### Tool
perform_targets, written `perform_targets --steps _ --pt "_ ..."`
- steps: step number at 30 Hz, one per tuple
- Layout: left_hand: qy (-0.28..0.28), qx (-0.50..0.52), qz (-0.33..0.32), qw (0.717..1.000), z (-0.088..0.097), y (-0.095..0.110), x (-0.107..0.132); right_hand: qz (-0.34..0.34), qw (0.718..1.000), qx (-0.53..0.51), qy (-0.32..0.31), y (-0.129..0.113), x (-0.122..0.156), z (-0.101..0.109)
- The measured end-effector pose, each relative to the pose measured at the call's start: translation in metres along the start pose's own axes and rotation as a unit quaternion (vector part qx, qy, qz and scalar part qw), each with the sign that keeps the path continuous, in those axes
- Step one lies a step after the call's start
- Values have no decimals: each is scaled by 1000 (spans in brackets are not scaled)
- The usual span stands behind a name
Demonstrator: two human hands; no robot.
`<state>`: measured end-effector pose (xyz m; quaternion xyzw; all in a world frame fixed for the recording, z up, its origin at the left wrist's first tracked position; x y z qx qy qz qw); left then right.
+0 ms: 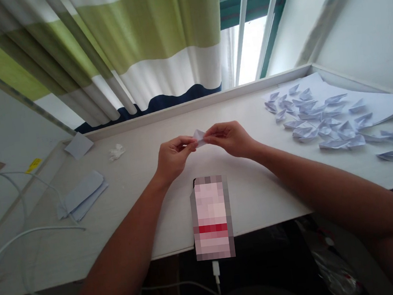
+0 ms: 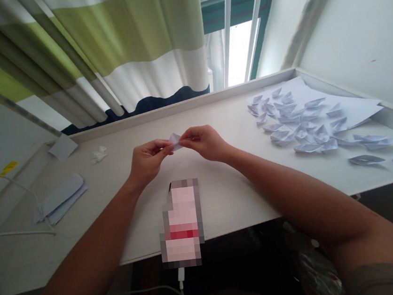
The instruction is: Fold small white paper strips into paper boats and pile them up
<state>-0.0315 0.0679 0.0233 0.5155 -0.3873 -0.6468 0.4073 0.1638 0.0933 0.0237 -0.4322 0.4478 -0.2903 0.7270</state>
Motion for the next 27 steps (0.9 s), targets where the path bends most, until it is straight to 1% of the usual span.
perform_targets --steps 3,5,9,11,13,16,20,23,27 --pt "-10 15 -1 1000 0 1 -1 -12 999 -27 -17 2 -1 -1" --pt "-11 39 14 999 0 1 -1 -19 998 -47 -24 4 -1 -2" --pt "-10 78 48 996 -1 -2 -2 -29 994 -107 -10 9 -3 -2" --pt "-3 86 51 995 0 -2 -2 -43 990 -136 -2 13 -4 -1" --pt "8 87 50 995 1 -3 -3 -55 988 -143 -2 15 -4 -1" --pt "14 76 50 996 1 -3 -2 -41 992 -123 -9 14 -3 -4" --pt "-10 50 55 997 -3 0 0 -9 995 -102 -14 10 -2 -9" --pt "-11 52 57 997 -5 2 1 17 999 -40 -9 3 0 -8" --pt "4 54 47 997 -4 3 0 40 998 38 -7 -4 2 -4"
Point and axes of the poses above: each hand's wrist, its own x-axis away from the middle knuckle, its own z-axis out of the back of the hand, y = z × x, the point moved 6 cm from there along -x, towards the middle knuckle, and after that the axes turned 4 degrees about -y, right-handed, at the moved point
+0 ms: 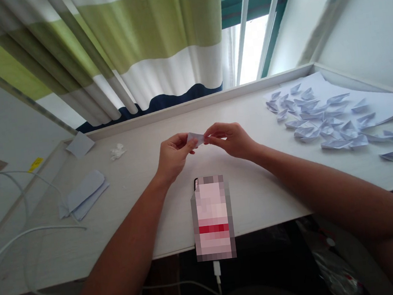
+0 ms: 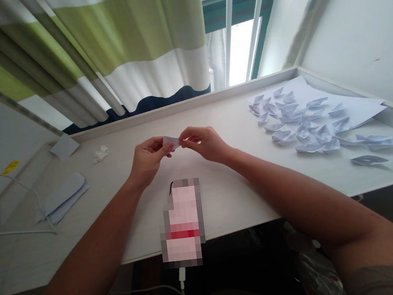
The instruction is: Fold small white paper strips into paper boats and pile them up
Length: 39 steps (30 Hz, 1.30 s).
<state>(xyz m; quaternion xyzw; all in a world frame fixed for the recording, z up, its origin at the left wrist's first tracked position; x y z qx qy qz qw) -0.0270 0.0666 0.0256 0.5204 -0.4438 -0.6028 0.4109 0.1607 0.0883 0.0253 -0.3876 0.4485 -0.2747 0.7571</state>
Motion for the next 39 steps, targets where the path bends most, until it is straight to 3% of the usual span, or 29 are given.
perform_targets --steps 8,16,22,26,33,39 --pt "-13 18 33 999 1 -1 1 5 999 39 32 0 1 3" --pt "29 84 101 991 5 -12 1 29 1000 6 10 -12 2 0" --pt "21 71 57 996 3 -10 0 -64 988 -136 32 14 -2 0" --pt "19 67 51 996 1 -7 1 -86 977 -190 37 18 -4 0" --pt "-46 67 49 995 -3 -5 0 -53 987 -148 40 12 -5 3" --pt "-34 48 4 998 2 -1 -3 -7 997 -73 -17 0 -3 -3"
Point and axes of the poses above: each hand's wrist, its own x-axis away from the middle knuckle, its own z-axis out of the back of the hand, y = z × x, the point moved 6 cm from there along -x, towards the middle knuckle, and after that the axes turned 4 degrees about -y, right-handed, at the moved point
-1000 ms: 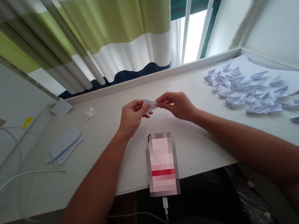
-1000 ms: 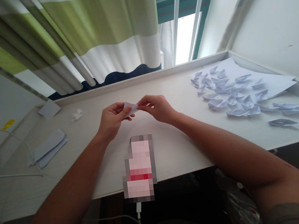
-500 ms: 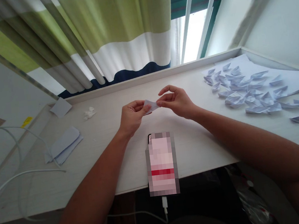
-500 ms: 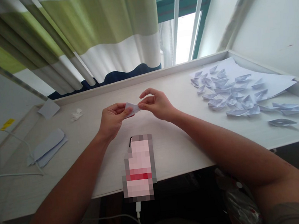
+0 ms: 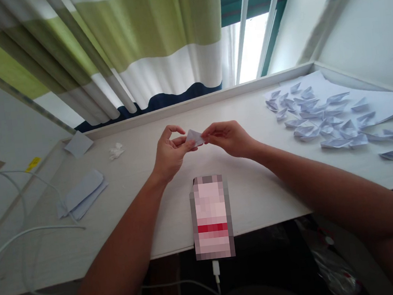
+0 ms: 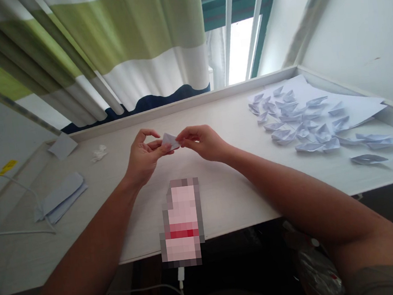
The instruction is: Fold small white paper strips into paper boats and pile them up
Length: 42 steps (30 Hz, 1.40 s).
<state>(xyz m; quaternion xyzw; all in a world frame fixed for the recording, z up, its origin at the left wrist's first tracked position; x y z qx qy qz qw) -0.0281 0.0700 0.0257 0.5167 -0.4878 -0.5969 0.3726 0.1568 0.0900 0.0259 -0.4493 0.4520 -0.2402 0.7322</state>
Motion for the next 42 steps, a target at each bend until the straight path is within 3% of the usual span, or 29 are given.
perform_targets --steps 6,13,21,26,31,37,42 --pt "-9 -45 -22 999 -3 6 2 9 998 -55 25 0 -1 3" --pt "24 -41 -28 998 2 6 4 -2 997 -64 30 2 0 4" --pt "16 -13 -15 1000 3 12 4 -14 997 -67 44 1 0 6" --pt "19 -8 18 1000 2 6 5 -44 992 -97 67 5 0 7" --pt "56 -59 -46 996 7 5 5 -70 988 -126 60 10 0 5" --pt "76 -177 -82 978 13 11 6 3 998 24 65 -3 3 4" --pt "92 -228 -151 957 9 22 7 71 983 163 48 -15 4 4"
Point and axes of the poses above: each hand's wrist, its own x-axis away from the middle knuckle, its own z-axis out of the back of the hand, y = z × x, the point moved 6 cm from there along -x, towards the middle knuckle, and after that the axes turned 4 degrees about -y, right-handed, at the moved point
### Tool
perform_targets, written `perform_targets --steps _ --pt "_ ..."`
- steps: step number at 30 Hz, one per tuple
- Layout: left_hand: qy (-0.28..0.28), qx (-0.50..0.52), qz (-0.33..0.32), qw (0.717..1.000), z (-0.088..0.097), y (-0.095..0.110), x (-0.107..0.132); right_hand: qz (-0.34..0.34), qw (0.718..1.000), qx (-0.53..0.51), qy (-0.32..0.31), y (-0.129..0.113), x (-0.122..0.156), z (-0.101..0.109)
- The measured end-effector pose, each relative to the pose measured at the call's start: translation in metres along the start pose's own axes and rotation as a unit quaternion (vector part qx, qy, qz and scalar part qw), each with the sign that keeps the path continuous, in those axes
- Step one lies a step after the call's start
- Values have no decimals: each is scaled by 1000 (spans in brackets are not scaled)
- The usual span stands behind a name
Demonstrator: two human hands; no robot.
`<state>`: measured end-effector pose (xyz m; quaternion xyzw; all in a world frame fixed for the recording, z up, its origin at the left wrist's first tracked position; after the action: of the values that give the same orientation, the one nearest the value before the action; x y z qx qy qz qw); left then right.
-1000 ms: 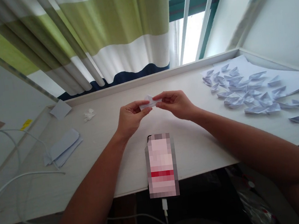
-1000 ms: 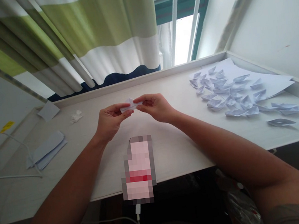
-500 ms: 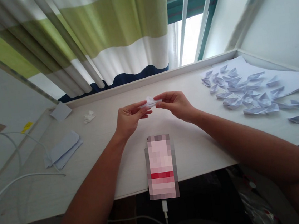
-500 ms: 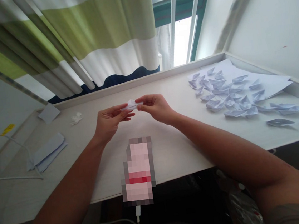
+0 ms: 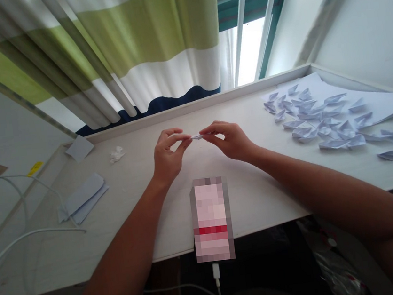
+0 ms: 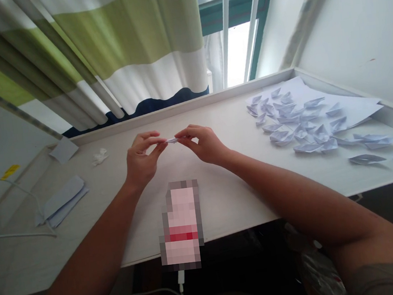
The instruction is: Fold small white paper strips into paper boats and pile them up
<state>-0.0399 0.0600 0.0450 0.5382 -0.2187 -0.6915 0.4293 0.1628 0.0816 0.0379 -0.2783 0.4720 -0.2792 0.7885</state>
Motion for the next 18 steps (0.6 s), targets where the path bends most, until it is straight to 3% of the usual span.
perform_targets --steps 5,11,18 --pt "-31 94 65 993 -12 -6 3 22 999 33 13 -1 -1 2" --pt "-34 159 110 981 -16 -10 4 -41 996 -77 -36 4 2 -9" --pt "-68 185 125 972 -21 -4 7 -79 980 -183 1 10 0 -10"
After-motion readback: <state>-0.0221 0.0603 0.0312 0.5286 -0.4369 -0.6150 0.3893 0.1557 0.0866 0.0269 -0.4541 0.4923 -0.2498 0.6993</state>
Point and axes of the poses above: each hand's wrist, its own x-axis away from the middle knuckle, its own z-axis out of the back of the hand, y = z × x, the point moved 6 cm from there along -x, towards the middle knuckle, and after that the axes turned 4 degrees about -y, right-handed, at the moved point
